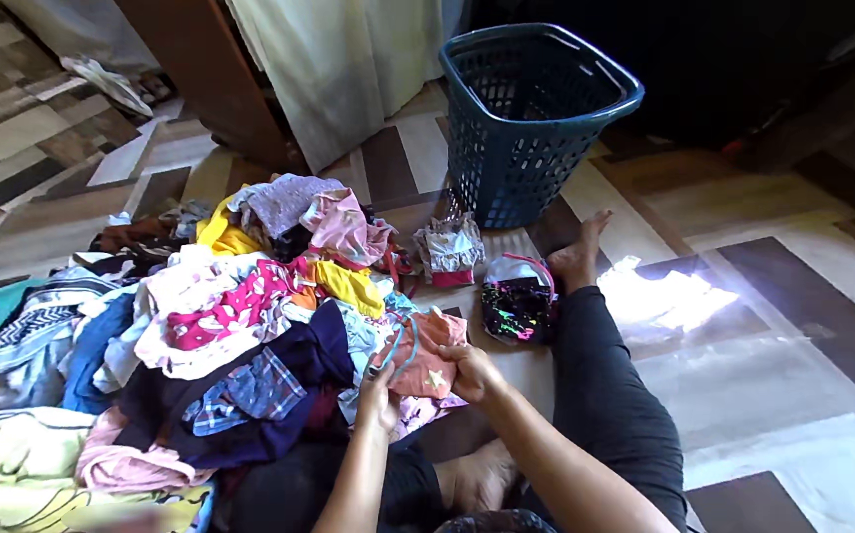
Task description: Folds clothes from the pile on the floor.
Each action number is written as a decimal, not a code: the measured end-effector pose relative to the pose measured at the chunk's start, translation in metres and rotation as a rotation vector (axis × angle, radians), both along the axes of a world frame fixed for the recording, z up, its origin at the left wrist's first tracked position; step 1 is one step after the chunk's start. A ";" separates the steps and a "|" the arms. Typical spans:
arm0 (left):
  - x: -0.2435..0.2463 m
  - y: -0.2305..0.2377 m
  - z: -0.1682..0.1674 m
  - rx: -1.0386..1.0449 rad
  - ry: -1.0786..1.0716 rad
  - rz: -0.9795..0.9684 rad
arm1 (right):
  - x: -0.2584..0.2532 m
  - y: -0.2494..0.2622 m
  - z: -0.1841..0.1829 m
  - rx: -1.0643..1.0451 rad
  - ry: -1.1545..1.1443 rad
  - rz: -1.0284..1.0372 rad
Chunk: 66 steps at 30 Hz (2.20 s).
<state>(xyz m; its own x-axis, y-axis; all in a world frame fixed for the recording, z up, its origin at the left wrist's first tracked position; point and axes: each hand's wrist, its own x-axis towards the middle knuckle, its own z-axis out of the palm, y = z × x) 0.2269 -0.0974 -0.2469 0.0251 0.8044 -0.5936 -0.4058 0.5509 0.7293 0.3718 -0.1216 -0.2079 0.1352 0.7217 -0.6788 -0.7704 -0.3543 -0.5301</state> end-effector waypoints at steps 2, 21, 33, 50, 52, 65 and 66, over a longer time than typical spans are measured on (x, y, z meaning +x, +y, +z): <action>-0.002 0.002 -0.007 0.014 0.031 -0.005 | 0.002 -0.003 -0.002 -0.010 0.000 -0.009; -0.006 -0.001 -0.056 -0.067 0.206 -0.350 | 0.058 0.108 0.062 0.470 -0.136 -0.496; -0.009 0.001 -0.054 -0.090 0.182 -0.377 | 0.077 0.168 -0.050 0.079 -0.052 -0.467; -0.042 0.068 0.014 0.787 1.303 -0.404 | 0.003 0.000 -0.135 0.191 -0.824 0.854; -0.048 0.089 0.027 0.533 1.467 -0.617 | 0.000 -0.008 -0.139 0.276 -0.941 0.894; -0.006 0.128 0.000 0.328 1.728 -1.158 | -0.011 -0.023 -0.145 0.394 -1.206 1.043; -0.007 0.129 -0.004 0.350 1.718 -1.193 | -0.011 -0.022 -0.144 0.390 -1.203 1.051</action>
<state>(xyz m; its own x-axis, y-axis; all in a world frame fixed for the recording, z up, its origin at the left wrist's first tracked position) 0.2203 0.0317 -0.2504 0.2118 0.8718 -0.4417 0.9721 -0.2344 0.0035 0.3604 -0.1437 -0.3520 -0.2111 0.9240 -0.3187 0.6020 -0.1339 -0.7872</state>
